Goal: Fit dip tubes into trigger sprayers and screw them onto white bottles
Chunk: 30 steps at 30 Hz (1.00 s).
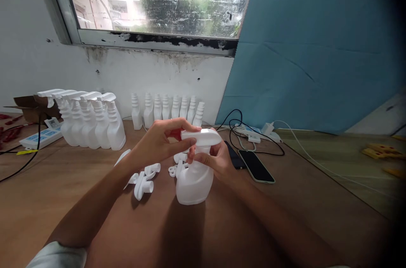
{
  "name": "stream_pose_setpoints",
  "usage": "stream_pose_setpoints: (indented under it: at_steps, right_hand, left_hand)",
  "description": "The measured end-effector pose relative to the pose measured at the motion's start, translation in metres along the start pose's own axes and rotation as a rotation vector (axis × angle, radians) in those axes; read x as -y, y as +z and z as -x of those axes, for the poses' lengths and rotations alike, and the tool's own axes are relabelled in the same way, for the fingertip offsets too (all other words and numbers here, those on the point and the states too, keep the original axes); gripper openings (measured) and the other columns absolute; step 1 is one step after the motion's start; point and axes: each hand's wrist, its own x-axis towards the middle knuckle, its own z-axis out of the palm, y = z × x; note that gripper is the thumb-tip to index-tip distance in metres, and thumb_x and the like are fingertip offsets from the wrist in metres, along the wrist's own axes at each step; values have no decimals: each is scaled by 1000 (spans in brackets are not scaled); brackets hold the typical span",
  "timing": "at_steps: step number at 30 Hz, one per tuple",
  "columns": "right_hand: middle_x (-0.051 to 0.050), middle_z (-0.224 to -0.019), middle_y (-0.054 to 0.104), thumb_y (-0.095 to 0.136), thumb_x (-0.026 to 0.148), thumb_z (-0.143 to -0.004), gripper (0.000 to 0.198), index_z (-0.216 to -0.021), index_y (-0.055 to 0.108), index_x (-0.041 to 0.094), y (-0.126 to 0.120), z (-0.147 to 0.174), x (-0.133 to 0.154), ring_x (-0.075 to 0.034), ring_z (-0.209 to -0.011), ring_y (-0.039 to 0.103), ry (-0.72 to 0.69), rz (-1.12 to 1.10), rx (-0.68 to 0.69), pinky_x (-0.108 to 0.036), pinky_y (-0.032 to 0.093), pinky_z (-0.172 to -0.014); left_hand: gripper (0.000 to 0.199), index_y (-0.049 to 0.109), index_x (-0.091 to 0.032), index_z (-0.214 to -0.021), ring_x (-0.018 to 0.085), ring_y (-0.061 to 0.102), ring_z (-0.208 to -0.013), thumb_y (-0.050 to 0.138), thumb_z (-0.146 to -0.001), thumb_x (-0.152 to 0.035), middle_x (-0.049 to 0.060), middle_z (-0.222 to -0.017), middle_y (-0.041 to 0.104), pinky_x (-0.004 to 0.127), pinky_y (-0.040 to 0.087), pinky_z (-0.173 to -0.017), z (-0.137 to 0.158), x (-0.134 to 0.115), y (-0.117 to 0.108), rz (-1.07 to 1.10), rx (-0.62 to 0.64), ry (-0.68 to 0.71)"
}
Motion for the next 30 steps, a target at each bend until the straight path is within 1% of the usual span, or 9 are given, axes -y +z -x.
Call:
stream_pose_setpoints:
  at_steps: [4, 6, 8, 12, 15, 17, 21, 26, 30]
  right_hand:
    - [-6, -76, 65, 69, 44, -79, 34, -93, 57, 16, 0, 0, 0, -20, -69, 64, 11, -18, 68, -34, 53, -62]
    - [-4, -75, 65, 73, 38, -77, 32, -92, 55, 17, 1, -1, 0, -19, -67, 64, 8, 10, 36, -33, 52, -63]
    - [-1, -74, 64, 79, 32, -72, 37, -94, 52, 19, 1, -1, 0, -17, -65, 63, 0, 27, 13, -32, 52, -63]
    - [-4, -76, 64, 71, 44, -78, 35, -95, 56, 17, 1, 0, 2, -18, -67, 63, -6, -16, 93, -33, 52, -62]
    - [-3, -76, 64, 74, 36, -77, 31, -93, 56, 16, 0, 0, 2, -17, -67, 63, 14, 10, 44, -32, 52, -63]
    - [-2, -75, 64, 78, 31, -73, 34, -95, 55, 18, 1, -1, 1, -17, -66, 63, 11, 7, 13, -32, 52, -63]
    - [-6, -77, 66, 70, 44, -78, 35, -94, 59, 15, -1, -1, 0, -19, -68, 64, 11, -69, 111, -33, 52, -62]
    - [-5, -73, 66, 73, 32, -78, 27, -93, 60, 14, -3, 0, -1, -17, -66, 63, 2, 8, 53, -30, 51, -62]
    - [-7, -78, 67, 68, 39, -83, 27, -92, 62, 13, -5, 0, -1, -17, -70, 63, -15, 17, 133, -31, 51, -62]
  left_hand:
    - [16, 66, -17, -102, 8, 62, -62, 64, -88, -25, 0, -74, 68, 18, 49, -54, 0, -1, 0, -2, 10, 0]
    - [17, 66, -16, -102, 8, 62, -62, 64, -88, -26, 1, -75, 68, 18, 49, -52, 0, -1, 0, 4, 15, -9]
    - [17, 66, -16, -101, 8, 62, -61, 64, -87, -26, 1, -74, 68, 18, 47, -51, 0, -1, 0, 10, 26, -16]
    - [17, 67, -16, -101, 8, 59, -60, 65, -87, -26, 1, -74, 67, 17, 44, -50, 0, -1, -1, -8, 35, -24]
    - [17, 67, -16, -101, 7, 57, -58, 65, -87, -26, 1, -73, 67, 17, 42, -48, 0, -1, -2, -19, 35, -31]
    - [18, 67, -17, -101, 7, 57, -56, 65, -87, -27, 0, -71, 66, 17, 42, -48, 0, -1, -2, -13, 40, -28]
    - [18, 68, -16, -100, 7, 55, -56, 65, -86, -28, 0, -69, 64, 17, 41, -48, 0, -1, -1, -29, 23, -27]
    - [18, 68, -16, -99, 5, 49, -53, 65, -86, -28, -1, -67, 62, 17, 37, -46, 0, -2, -2, -51, 7, -45]
    - [17, 68, -17, -100, 5, 49, -54, 64, -87, -28, -1, -68, 64, 17, 37, -47, 0, -3, -2, -40, 24, -54]
